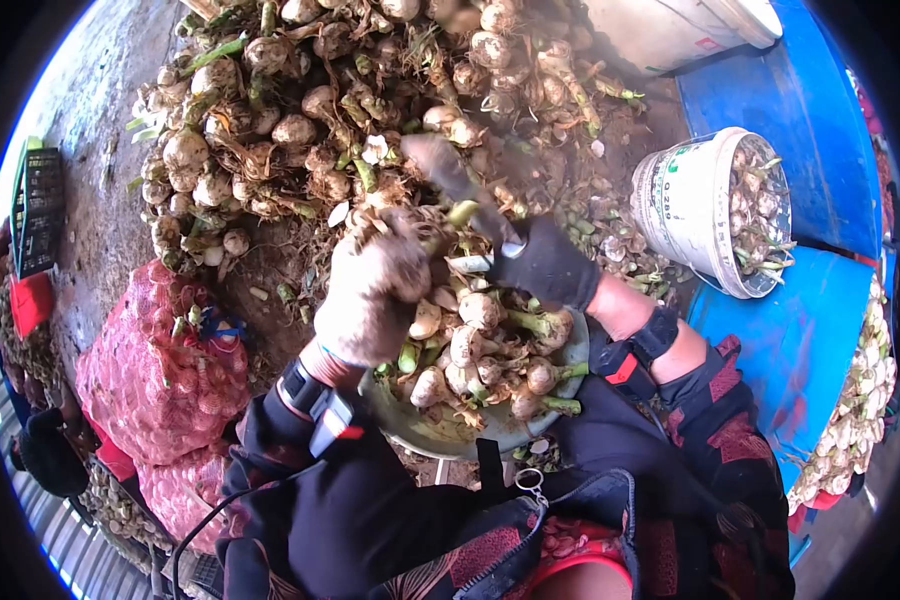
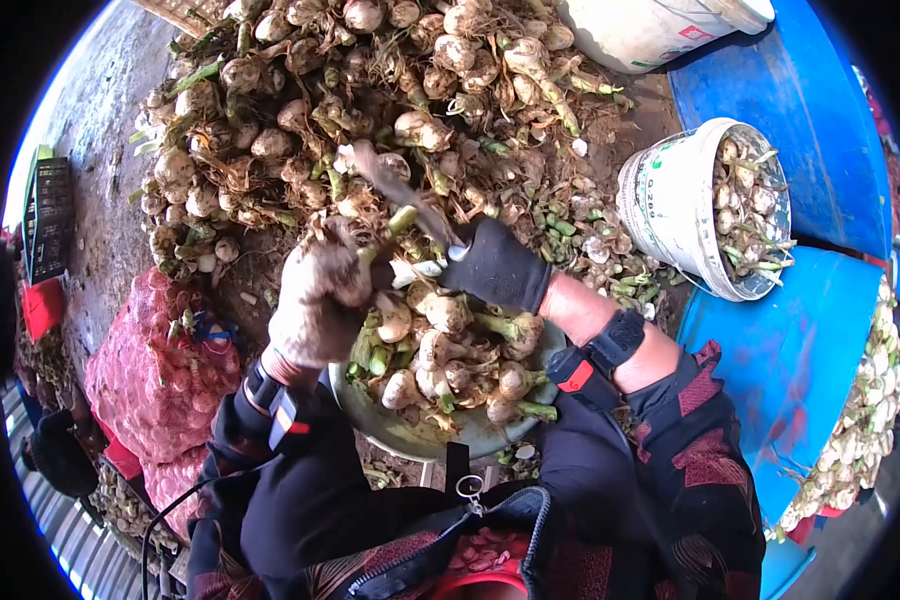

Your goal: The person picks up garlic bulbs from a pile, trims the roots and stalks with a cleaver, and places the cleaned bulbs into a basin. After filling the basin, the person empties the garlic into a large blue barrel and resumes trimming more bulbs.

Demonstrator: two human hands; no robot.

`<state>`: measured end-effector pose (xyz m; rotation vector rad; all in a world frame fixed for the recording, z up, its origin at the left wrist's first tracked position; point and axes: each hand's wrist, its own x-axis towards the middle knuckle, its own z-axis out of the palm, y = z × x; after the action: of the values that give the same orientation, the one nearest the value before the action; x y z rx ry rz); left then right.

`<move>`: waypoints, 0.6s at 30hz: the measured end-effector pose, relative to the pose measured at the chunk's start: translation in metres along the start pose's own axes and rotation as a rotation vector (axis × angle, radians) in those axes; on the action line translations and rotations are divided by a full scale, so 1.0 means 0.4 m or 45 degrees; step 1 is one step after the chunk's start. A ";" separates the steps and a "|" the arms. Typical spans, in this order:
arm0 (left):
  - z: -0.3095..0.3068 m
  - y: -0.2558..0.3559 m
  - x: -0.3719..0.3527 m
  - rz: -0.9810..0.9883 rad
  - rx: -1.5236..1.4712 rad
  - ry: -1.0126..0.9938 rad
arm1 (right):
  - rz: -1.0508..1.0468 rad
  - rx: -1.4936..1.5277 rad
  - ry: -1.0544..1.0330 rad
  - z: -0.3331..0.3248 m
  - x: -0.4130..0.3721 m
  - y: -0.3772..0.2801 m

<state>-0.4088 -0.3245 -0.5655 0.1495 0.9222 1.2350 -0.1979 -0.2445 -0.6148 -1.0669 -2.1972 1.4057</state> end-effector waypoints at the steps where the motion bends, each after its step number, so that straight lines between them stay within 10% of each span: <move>1: 0.033 0.026 -0.016 -0.016 -0.075 -0.169 | 0.090 0.108 -0.139 0.023 -0.012 0.047; 3: 0.056 0.054 -0.026 -0.052 0.145 -0.538 | -0.113 0.188 -0.328 0.011 -0.019 0.056; 5: 0.044 0.071 -0.027 -0.384 0.568 -0.798 | 0.413 0.298 -0.206 0.011 -0.045 0.061; 6: 0.043 0.064 -0.011 -0.004 0.861 -0.826 | 0.590 0.237 -0.128 -0.011 -0.034 0.034; 12: -0.200 0.030 0.152 0.053 1.897 0.648 | 0.896 0.432 -0.143 -0.069 -0.018 -0.022; 18: -0.257 -0.004 0.243 -0.210 2.335 0.503 | 0.703 0.545 -0.084 -0.037 -0.018 -0.002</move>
<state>-0.4733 -0.2801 -0.6832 1.2481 2.1122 -0.1013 -0.1843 -0.2407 -0.6063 -1.5310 -1.5740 2.0418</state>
